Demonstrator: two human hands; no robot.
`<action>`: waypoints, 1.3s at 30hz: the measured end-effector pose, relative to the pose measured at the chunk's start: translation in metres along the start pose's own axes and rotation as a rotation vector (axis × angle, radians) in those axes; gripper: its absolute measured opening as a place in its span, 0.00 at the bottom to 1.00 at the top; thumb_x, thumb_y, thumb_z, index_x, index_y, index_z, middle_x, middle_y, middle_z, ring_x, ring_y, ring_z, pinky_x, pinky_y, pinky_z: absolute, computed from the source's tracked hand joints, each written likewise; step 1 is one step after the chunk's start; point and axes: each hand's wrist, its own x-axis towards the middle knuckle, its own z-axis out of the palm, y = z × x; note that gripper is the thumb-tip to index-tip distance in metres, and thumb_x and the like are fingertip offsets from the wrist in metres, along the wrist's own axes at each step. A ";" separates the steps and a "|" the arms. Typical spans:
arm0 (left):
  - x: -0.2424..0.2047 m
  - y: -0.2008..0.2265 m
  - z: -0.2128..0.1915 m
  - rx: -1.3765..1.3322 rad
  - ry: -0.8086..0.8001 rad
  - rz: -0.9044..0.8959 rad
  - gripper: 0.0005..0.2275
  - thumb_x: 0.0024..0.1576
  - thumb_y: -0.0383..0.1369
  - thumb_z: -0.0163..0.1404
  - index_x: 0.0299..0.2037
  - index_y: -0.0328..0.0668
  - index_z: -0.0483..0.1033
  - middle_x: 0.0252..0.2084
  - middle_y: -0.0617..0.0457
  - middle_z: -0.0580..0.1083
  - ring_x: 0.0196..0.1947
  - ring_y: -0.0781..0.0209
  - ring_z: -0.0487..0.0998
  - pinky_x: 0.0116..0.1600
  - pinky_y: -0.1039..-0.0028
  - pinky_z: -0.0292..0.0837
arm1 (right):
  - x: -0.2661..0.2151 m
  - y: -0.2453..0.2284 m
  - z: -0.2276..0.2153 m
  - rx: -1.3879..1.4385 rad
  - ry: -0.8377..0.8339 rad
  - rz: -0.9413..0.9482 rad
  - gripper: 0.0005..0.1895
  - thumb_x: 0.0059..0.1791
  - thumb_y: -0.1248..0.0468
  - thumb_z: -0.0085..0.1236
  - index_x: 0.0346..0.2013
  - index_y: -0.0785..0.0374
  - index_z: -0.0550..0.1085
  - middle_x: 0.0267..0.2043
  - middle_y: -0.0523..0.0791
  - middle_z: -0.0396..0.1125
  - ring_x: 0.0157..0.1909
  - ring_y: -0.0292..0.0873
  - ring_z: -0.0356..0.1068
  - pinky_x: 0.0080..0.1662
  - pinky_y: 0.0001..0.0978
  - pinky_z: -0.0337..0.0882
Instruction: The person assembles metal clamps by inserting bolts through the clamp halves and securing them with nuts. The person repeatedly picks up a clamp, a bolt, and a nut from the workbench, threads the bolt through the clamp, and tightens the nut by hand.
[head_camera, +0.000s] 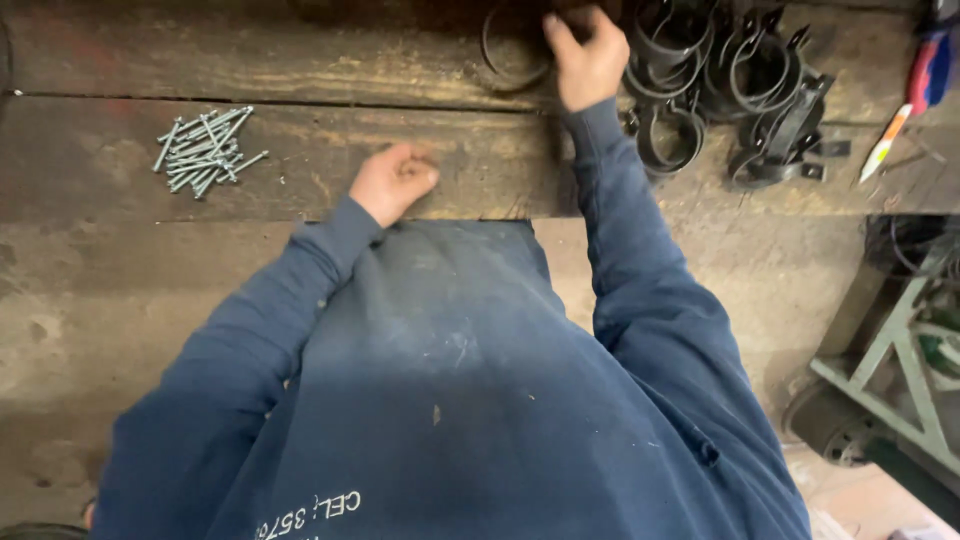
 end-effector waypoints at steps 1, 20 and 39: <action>-0.004 -0.008 0.008 -0.005 0.005 -0.040 0.14 0.60 0.29 0.56 0.55 0.34 0.74 0.46 0.50 0.79 0.45 0.65 0.79 0.51 0.74 0.76 | 0.020 0.013 0.005 -0.067 0.038 -0.075 0.14 0.50 0.59 0.67 0.39 0.69 0.80 0.35 0.50 0.78 0.37 0.43 0.77 0.43 0.36 0.76; 0.046 0.075 -0.076 1.158 0.659 0.272 0.26 0.57 0.31 0.60 0.67 0.40 0.70 0.68 0.35 0.65 0.67 0.36 0.64 0.66 0.49 0.62 | 0.062 0.012 0.045 -0.156 -0.110 -0.239 0.21 0.44 0.58 0.68 0.45 0.70 0.76 0.44 0.60 0.73 0.47 0.62 0.74 0.48 0.46 0.75; 0.242 0.023 -0.248 1.161 0.841 0.260 0.37 0.56 0.54 0.68 0.70 0.47 0.65 0.76 0.39 0.52 0.75 0.33 0.47 0.70 0.30 0.46 | -0.059 -0.051 0.046 -0.328 -0.159 0.100 0.27 0.51 0.57 0.59 0.59 0.69 0.65 0.24 0.52 0.69 0.26 0.56 0.71 0.31 0.49 0.68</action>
